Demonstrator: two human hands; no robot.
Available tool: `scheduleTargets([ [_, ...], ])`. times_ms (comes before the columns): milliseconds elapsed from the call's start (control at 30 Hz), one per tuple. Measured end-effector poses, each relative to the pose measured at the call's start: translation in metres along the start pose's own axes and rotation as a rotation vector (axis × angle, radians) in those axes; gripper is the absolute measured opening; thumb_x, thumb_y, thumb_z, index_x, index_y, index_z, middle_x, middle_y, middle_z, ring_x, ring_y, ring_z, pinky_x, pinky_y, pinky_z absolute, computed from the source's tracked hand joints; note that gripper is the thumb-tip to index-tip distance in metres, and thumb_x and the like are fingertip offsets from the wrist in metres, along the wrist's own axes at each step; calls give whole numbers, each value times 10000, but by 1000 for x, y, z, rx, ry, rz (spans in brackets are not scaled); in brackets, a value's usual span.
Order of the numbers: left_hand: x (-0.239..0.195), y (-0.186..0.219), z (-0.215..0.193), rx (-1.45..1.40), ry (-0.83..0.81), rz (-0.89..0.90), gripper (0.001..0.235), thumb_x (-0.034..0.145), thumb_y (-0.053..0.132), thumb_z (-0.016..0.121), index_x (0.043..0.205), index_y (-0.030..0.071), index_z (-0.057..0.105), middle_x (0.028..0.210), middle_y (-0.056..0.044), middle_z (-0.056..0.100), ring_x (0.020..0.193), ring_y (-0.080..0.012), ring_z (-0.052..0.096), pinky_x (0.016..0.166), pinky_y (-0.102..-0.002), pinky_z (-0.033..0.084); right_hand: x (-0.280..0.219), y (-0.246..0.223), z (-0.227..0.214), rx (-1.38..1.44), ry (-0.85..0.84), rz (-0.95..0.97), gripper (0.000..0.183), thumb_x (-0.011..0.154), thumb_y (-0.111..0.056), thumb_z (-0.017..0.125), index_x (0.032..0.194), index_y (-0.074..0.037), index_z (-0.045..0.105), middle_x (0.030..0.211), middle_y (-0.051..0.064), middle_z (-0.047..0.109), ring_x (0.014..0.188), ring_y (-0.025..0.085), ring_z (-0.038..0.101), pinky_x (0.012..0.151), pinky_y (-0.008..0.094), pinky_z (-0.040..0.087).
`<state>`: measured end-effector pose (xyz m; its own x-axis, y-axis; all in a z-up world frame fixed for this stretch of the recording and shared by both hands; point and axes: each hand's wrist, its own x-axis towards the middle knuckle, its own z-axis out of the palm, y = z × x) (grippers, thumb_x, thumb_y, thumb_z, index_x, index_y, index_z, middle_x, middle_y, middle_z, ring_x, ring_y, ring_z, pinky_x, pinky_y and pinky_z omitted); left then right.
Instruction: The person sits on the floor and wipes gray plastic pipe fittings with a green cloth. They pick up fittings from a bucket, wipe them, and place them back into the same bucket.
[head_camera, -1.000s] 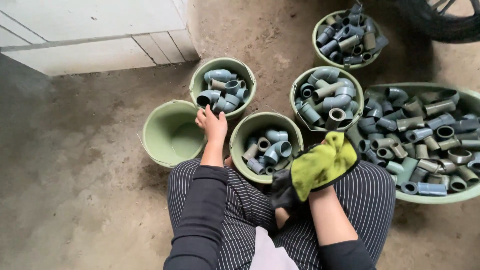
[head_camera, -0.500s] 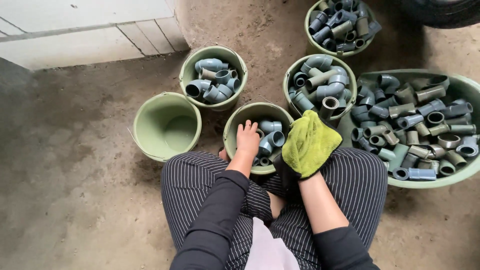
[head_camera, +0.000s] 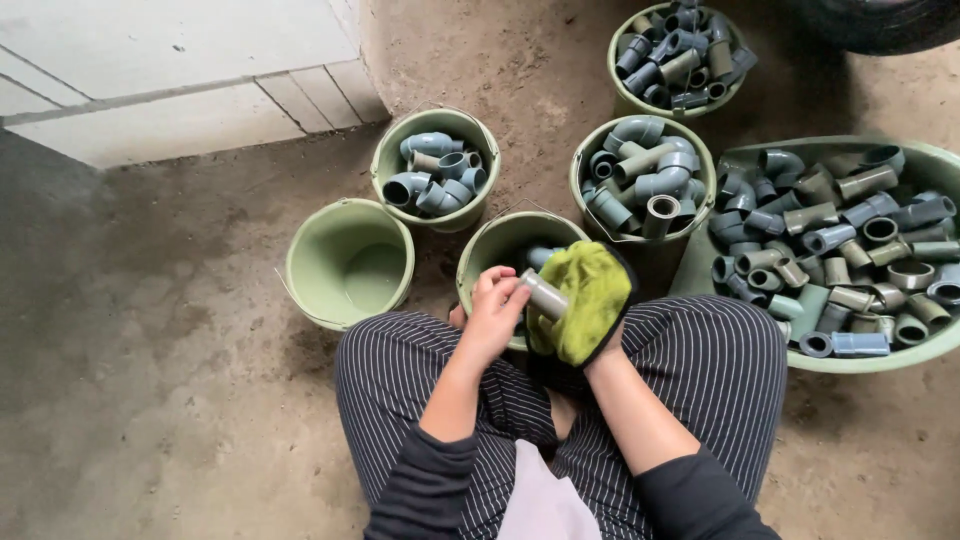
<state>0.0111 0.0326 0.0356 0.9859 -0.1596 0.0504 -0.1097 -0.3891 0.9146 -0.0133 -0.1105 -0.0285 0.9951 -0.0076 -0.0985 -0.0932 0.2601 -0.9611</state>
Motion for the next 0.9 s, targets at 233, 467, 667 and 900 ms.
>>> scheduleTargets([
  [233, -7, -16, 29, 229, 137, 127, 191, 893, 196, 408, 803, 66, 516, 1066, -91, 358, 1098, -375, 286, 944, -454, 264, -4, -18, 14, -256, -8, -44, 488, 790, -260, 608, 1233, -122, 458, 1002, 47, 595, 904, 91, 536, 780, 254, 452],
  [467, -1, -28, 32, 23, 101, 257, 271, 916, 283, 364, 740, 112, 479, 986, -61, 367, 1017, -299, 331, 957, -391, 218, -7, -3, 13, -100, -13, 17, 460, 893, -199, 444, 1316, -111, 284, 1212, 96, 424, 1065, 131, 376, 986, 363, 284],
  [667, 0, -25, 32, -85, 22, 244, 263, 904, 298, 397, 718, 129, 474, 962, -44, 359, 927, -258, 363, 910, -365, 266, -3, -23, 26, 548, -40, 384, 330, 891, -401, 388, 1069, -156, 519, 866, 132, 631, 776, 193, 614, 773, 359, 484],
  [900, 1, -24, 31, -245, -59, 194, 278, 925, 307, 369, 760, 100, 452, 1011, -53, 336, 910, -227, 363, 908, -339, 261, 6, -5, 10, 785, -72, 499, 385, 880, -405, 409, 1036, -93, 571, 926, 156, 626, 844, 267, 612, 814, 440, 456],
])
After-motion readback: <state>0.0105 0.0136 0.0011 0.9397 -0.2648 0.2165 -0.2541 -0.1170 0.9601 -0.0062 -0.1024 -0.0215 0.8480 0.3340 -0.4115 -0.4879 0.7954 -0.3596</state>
